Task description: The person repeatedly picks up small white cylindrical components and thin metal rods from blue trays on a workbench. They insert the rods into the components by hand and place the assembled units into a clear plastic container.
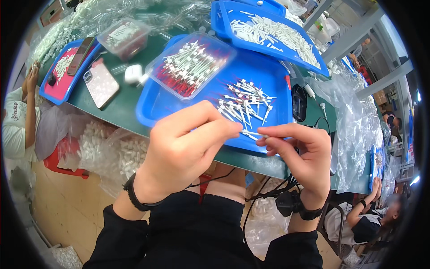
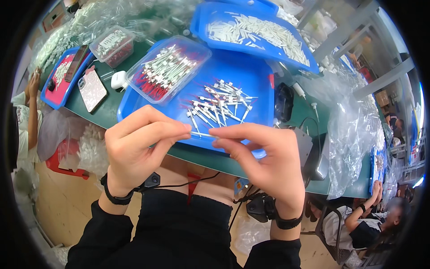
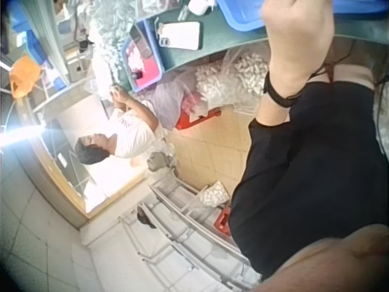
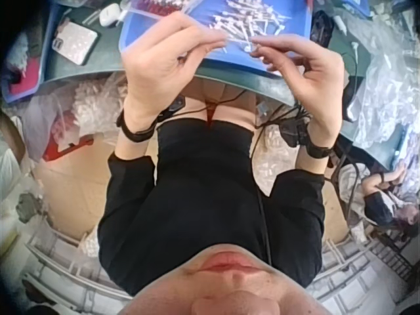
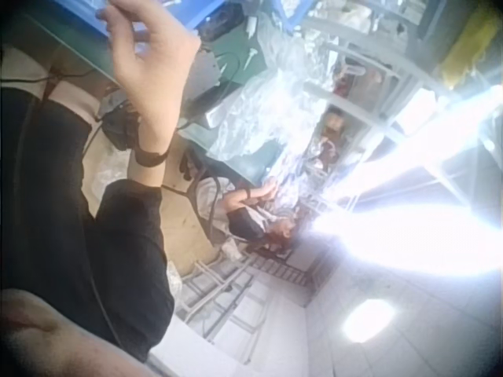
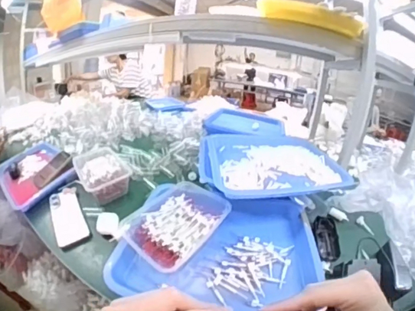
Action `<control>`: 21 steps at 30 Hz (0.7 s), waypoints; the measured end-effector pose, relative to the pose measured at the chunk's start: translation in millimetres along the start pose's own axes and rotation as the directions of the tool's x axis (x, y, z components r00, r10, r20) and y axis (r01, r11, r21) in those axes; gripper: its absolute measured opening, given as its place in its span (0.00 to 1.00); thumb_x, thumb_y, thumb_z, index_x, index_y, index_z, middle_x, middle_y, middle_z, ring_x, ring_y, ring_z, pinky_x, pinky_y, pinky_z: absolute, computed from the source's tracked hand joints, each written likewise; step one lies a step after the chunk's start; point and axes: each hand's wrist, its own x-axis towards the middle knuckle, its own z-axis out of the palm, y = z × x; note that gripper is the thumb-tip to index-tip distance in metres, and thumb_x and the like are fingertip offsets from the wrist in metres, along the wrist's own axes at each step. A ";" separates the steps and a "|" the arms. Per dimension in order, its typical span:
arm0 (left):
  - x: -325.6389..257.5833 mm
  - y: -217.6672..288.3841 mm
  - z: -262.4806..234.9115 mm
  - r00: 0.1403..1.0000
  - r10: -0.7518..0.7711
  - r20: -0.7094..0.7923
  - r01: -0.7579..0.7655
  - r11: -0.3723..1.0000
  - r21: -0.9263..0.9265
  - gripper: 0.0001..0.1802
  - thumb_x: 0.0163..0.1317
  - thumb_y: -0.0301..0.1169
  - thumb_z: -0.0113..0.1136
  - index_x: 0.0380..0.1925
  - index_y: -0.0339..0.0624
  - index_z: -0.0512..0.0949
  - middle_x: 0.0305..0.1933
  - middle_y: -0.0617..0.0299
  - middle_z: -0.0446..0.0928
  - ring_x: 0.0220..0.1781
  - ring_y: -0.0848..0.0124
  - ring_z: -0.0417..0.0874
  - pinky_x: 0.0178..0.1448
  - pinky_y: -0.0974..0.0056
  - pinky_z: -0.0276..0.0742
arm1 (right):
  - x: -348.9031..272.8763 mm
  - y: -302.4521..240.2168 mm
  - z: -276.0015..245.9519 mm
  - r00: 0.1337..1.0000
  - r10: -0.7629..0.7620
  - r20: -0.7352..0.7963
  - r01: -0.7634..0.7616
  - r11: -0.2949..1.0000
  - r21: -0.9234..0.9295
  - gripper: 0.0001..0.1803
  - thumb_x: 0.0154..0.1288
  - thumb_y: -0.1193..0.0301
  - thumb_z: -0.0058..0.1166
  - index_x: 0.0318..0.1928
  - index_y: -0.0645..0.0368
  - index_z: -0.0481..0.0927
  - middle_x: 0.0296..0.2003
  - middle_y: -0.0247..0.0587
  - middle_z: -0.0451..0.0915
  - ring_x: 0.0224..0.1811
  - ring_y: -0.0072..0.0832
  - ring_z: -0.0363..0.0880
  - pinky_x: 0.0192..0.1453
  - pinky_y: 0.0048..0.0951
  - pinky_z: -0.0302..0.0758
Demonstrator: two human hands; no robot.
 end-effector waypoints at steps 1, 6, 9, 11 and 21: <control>-0.7 0.5 0.8 1.000 0.002 0.011 -0.002 1.000 -0.011 0.13 0.44 0.13 0.66 0.30 0.38 0.85 0.27 0.59 0.80 0.27 0.72 0.82 0.29 0.71 0.77 | 2.2 -0.4 5.2 0.999 -0.031 -0.009 0.030 0.996 -0.080 0.09 0.59 0.82 0.57 0.41 0.63 0.83 0.30 0.41 0.84 0.32 0.25 0.85 0.34 0.22 0.79; 3.1 1.2 4.7 0.997 -0.080 0.020 0.082 0.989 -0.126 0.15 0.47 0.12 0.64 0.36 0.35 0.82 0.34 0.55 0.83 0.33 0.70 0.85 0.35 0.70 0.81 | 7.1 2.4 15.7 0.921 -0.380 -0.088 0.306 0.844 -0.441 0.07 0.53 0.81 0.61 0.33 0.59 0.80 0.24 0.38 0.79 0.24 0.30 0.79 0.25 0.28 0.72; 1.3 -0.6 4.4 0.986 -0.165 -0.008 0.157 0.951 -0.267 0.14 0.49 0.12 0.63 0.37 0.32 0.80 0.35 0.55 0.84 0.36 0.69 0.86 0.40 0.70 0.83 | 6.5 -1.8 18.5 0.900 -0.431 -0.064 0.341 0.787 -0.515 0.09 0.51 0.82 0.62 0.34 0.61 0.80 0.25 0.38 0.80 0.25 0.29 0.79 0.26 0.27 0.73; 0.6 0.2 1.4 0.984 -0.180 0.004 0.174 0.943 -0.285 0.12 0.51 0.12 0.63 0.37 0.31 0.79 0.34 0.56 0.84 0.38 0.69 0.87 0.42 0.70 0.83 | 10.9 4.3 22.5 0.855 -0.514 -0.061 0.429 0.769 -0.474 0.10 0.49 0.83 0.63 0.34 0.63 0.80 0.25 0.38 0.80 0.25 0.29 0.79 0.26 0.26 0.74; -0.4 -4.8 -3.1 0.996 -0.091 -0.025 0.086 0.981 -0.172 0.09 0.48 0.12 0.63 0.30 0.32 0.81 0.30 0.56 0.84 0.31 0.69 0.86 0.35 0.70 0.80 | 14.6 5.1 29.4 0.839 -0.538 -0.079 0.461 0.781 -0.422 0.10 0.47 0.85 0.63 0.32 0.66 0.79 0.25 0.41 0.81 0.25 0.31 0.80 0.27 0.26 0.76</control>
